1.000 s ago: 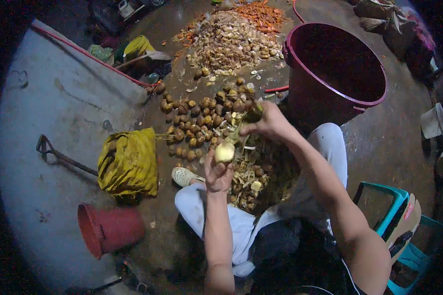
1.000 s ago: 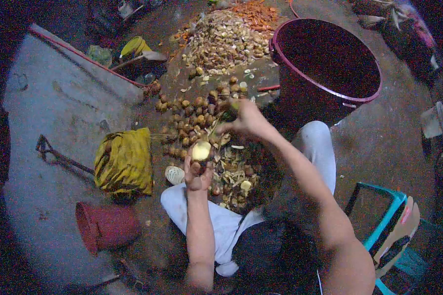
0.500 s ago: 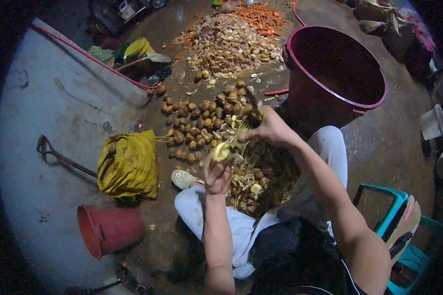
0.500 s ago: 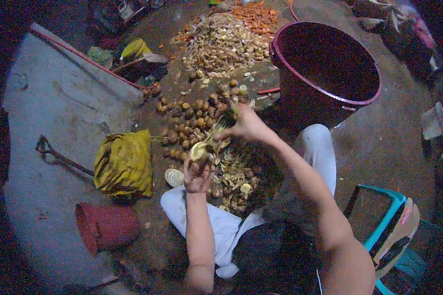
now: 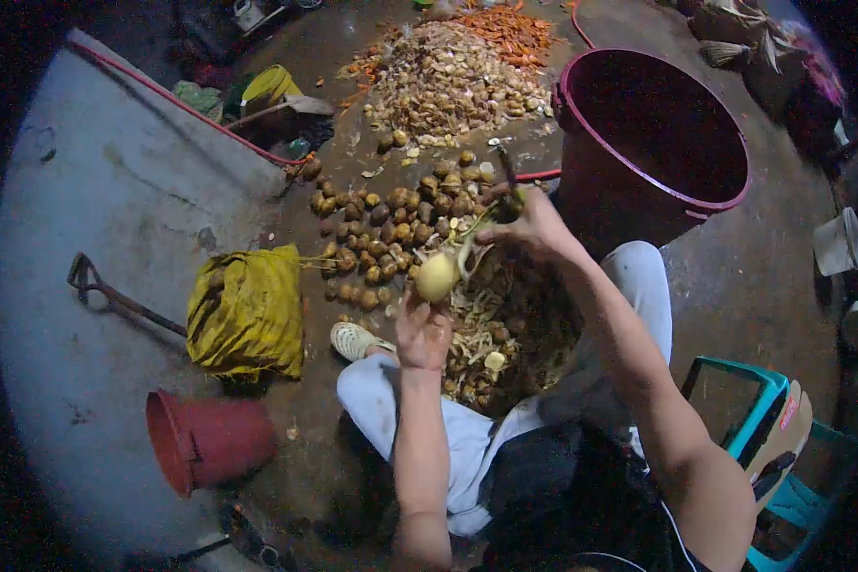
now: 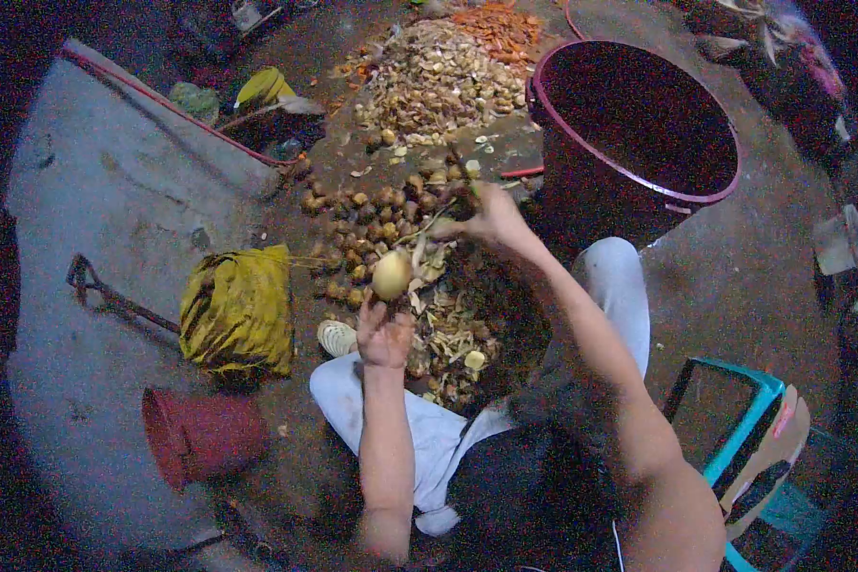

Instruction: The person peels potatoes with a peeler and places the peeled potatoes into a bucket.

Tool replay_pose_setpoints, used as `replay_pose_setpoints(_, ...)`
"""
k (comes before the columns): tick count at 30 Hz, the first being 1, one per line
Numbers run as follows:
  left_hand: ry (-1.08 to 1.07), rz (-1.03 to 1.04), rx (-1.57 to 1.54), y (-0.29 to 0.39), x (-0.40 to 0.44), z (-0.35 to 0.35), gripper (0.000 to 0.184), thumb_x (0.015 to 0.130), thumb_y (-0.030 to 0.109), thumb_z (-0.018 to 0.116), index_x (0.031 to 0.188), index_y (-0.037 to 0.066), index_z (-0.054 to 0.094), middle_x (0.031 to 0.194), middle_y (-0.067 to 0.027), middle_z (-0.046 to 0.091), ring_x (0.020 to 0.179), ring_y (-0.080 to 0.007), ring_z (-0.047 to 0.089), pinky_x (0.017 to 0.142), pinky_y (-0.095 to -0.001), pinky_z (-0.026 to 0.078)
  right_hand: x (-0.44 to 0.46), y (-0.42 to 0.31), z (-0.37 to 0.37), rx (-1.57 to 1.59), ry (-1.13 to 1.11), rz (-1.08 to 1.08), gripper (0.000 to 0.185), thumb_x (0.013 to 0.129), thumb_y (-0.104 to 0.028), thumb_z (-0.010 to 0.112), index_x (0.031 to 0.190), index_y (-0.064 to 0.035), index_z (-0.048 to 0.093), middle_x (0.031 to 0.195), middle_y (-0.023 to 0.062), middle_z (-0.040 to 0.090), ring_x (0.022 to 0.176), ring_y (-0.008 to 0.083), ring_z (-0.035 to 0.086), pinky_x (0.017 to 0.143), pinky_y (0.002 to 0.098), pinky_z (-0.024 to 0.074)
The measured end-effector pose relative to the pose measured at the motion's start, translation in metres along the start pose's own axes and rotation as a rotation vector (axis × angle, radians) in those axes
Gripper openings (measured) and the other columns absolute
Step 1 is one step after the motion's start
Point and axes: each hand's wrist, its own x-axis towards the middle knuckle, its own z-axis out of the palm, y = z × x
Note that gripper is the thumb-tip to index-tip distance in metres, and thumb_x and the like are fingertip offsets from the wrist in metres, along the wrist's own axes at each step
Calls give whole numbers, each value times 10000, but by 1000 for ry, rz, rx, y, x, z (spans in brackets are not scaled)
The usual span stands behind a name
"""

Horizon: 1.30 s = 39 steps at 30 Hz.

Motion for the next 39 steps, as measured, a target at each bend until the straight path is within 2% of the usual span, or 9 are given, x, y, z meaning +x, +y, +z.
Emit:
replay_pose_setpoints(4, 220, 107, 86, 5, 6, 37, 634, 797, 218, 708, 1332, 44, 415, 1134, -71, 577, 789, -144, 582, 582, -199, 464, 5, 10, 6, -42, -78, -100, 527, 595, -279, 863, 982, -6, 632, 910, 76, 660, 870, 170, 603, 800, 315, 471)
replay_pose_setpoints(6, 191, 51, 155, 2, 13, 23, 696, 787, 248, 723, 1360, 44, 386, 1163, -66, 557, 850, -120, 566, 611, -180, 453, 2, 12, 23, -233, -77, -74, 730, 533, -460, 851, 1082, -41, 618, 1012, 191, 636, 1012, 350, 586, 908, 410, 449)
replay_pose_setpoints(10, 181, 120, 212, 1, 11, 33, 749, 774, 271, 737, 1364, 1, 364, 1115, -54, 551, 758, -76, 524, 555, -163, 425, -3, -7, 18, -84, -77, -72, 666, 558, -391, 854, 1070, -39, 615, 983, 162, 652, 961, 282, 603, 872, 374, 455)
replay_pose_setpoints(12, 114, 120, 259, -2, 15, 13, 740, 753, 219, 743, 1353, -9, 374, 1112, -53, 548, 780, -79, 535, 562, -165, 427, -7, -7, 18, -128, -41, -91, 568, 589, -306, 859, 1025, -29, 622, 942, 136, 666, 886, 217, 628, 811, 344, 475)
replay_pose_setpoints(14, 90, 35, 218, 3, 15, 8, 638, 728, 77, 675, 1307, -14, 422, 1196, -143, 556, 1066, -256, 577, 840, -324, 529, -7, -5, 20, -72, -35, -123, 589, 585, -283, 864, 1052, -23, 614, 970, 141, 667, 907, 208, 627, 829, 347, 473)
replay_pose_setpoints(17, 133, -48, 275, 9, 14, 21, 657, 710, 75, 695, 1303, -15, 428, 1085, -63, 574, 838, -93, 562, 581, -158, 430, -6, -5, 19, -42, -66, -145, 602, 585, -259, 868, 1066, -7, 609, 979, 140, 667, 913, 205, 626, 837, 345, 472)
replay_pose_setpoints(21, 69, 1, 348, 8, 12, 23, 631, 713, 58, 699, 1286, -15, 445, 1057, -65, 585, 833, -109, 570, 586, -168, 438, -11, -23, 11, -25, -126, -200, 600, 593, -254, 866, 1074, -3, 610, 975, 142, 670, 899, 205, 627, 829, 342, 473)
replay_pose_setpoints(34, 56, 113, 355, -3, 15, 21, 611, 706, 3, 706, 1250, -58, 435, 1111, -117, 572, 973, -194, 580, 859, -269, 461, 3, 17, -8, -234, 217, 58, 427, 626, -97, 798, 984, 0, 588, 816, 108, 644, 792, 131, 601, 742, 305, 483)
replay_pose_setpoints(39, -75, 104, 347, 3, 13, 17, 738, 680, 134, 799, 1286, -44, 418, 1188, -125, 550, 1100, -225, 540, 967, -309, 413, 7, 14, -5, -131, 56, -139, 545, 581, -205, 863, 1020, -14, 602, 925, 69, 659, 880, 144, 592, 796, 305, 477)
